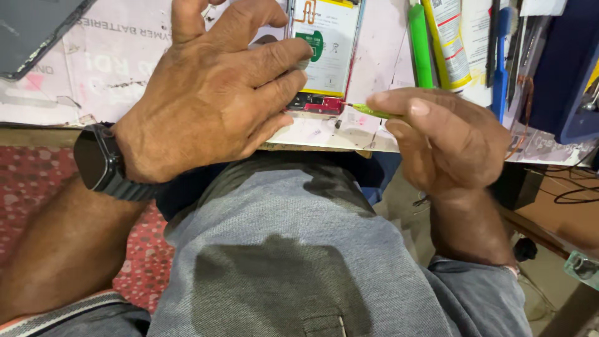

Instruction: The person uses a green screwdriver to remove and install screws on a disassembled smartphone. They open a drawer to retrieve a small bag of screws, then continue fastening screws into the phone's internal frame.

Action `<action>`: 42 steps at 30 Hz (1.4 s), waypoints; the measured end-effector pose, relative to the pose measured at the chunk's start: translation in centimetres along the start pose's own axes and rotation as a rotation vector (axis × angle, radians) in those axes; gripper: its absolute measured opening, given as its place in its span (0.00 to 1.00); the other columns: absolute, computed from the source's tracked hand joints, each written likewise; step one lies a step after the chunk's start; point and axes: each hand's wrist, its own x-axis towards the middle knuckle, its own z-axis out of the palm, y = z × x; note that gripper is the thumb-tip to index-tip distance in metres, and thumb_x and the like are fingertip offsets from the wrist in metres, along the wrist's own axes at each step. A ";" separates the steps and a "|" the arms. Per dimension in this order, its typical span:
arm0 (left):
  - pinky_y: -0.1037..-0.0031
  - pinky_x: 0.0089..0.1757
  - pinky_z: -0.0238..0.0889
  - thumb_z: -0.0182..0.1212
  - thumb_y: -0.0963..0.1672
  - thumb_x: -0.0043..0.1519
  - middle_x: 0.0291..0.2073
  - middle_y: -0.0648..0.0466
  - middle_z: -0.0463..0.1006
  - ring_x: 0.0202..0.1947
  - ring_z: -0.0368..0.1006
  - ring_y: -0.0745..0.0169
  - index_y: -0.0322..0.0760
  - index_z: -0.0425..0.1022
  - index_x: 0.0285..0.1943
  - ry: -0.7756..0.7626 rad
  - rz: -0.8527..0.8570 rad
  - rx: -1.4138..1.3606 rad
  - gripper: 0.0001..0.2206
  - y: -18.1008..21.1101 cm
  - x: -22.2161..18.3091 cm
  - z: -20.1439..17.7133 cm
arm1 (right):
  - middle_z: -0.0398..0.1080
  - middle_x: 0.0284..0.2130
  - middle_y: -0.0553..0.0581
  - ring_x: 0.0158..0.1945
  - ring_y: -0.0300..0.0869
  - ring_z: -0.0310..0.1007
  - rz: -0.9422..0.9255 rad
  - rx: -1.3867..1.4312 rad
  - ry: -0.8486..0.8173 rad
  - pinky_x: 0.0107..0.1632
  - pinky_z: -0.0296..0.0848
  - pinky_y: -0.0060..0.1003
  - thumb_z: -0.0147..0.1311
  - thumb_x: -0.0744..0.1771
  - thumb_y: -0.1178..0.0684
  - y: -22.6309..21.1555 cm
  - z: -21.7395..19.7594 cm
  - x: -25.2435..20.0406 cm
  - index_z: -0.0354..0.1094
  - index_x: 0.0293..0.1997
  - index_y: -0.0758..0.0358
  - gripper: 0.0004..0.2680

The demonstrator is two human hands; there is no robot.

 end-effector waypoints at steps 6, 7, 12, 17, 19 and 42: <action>0.53 0.63 0.42 0.70 0.45 0.63 0.60 0.51 0.77 0.67 0.62 0.51 0.31 0.80 0.54 0.002 -0.011 -0.062 0.15 -0.4 -0.2 0.4 | 0.77 0.39 0.68 0.46 0.54 0.83 -0.037 -0.046 -0.027 0.44 0.86 0.43 0.55 0.74 0.54 -0.6 -0.2 1.5 0.60 0.59 0.68 0.11; 0.52 0.63 0.42 0.70 0.45 0.62 0.59 0.51 0.77 0.67 0.62 0.50 0.31 0.80 0.54 0.004 -0.014 -0.073 0.15 -0.4 -0.2 0.4 | 0.77 0.41 0.68 0.47 0.53 0.83 -0.018 -0.056 -0.048 0.45 0.86 0.41 0.55 0.75 0.56 -0.7 -0.1 1.8 0.59 0.61 0.67 0.10; 0.51 0.65 0.45 0.72 0.44 0.57 0.58 0.50 0.77 0.68 0.63 0.47 0.29 0.81 0.52 -0.008 -0.036 -0.123 0.17 -0.3 0.2 0.0 | 0.77 0.40 0.68 0.44 0.51 0.83 -0.036 -0.071 -0.031 0.44 0.86 0.40 0.55 0.75 0.57 -0.6 0.1 2.0 0.60 0.61 0.67 0.10; 0.53 0.66 0.45 0.73 0.43 0.57 0.58 0.52 0.78 0.66 0.63 0.48 0.30 0.82 0.52 0.000 -0.036 -0.096 0.16 -0.3 0.3 0.0 | 0.77 0.38 0.71 0.42 0.53 0.83 -0.064 -0.029 0.011 0.41 0.86 0.42 0.54 0.72 0.61 -0.1 -0.1 1.6 0.61 0.58 0.69 0.09; 0.55 0.66 0.46 0.72 0.42 0.58 0.58 0.53 0.78 0.67 0.62 0.48 0.31 0.82 0.53 0.001 -0.046 -0.104 0.16 -0.5 0.3 0.0 | 0.77 0.42 0.70 0.46 0.52 0.83 -0.022 -0.047 -0.010 0.43 0.86 0.40 0.55 0.74 0.63 -0.2 -0.1 1.4 0.61 0.61 0.68 0.09; 0.51 0.65 0.40 0.69 0.42 0.61 0.58 0.55 0.78 0.69 0.60 0.51 0.34 0.82 0.54 -0.004 -0.043 -0.090 0.13 -0.6 -0.1 0.2 | 0.76 0.44 0.70 0.48 0.53 0.82 0.049 0.049 -0.064 0.45 0.87 0.39 0.58 0.70 0.60 -1.6 0.4 1.8 0.56 0.63 0.66 0.15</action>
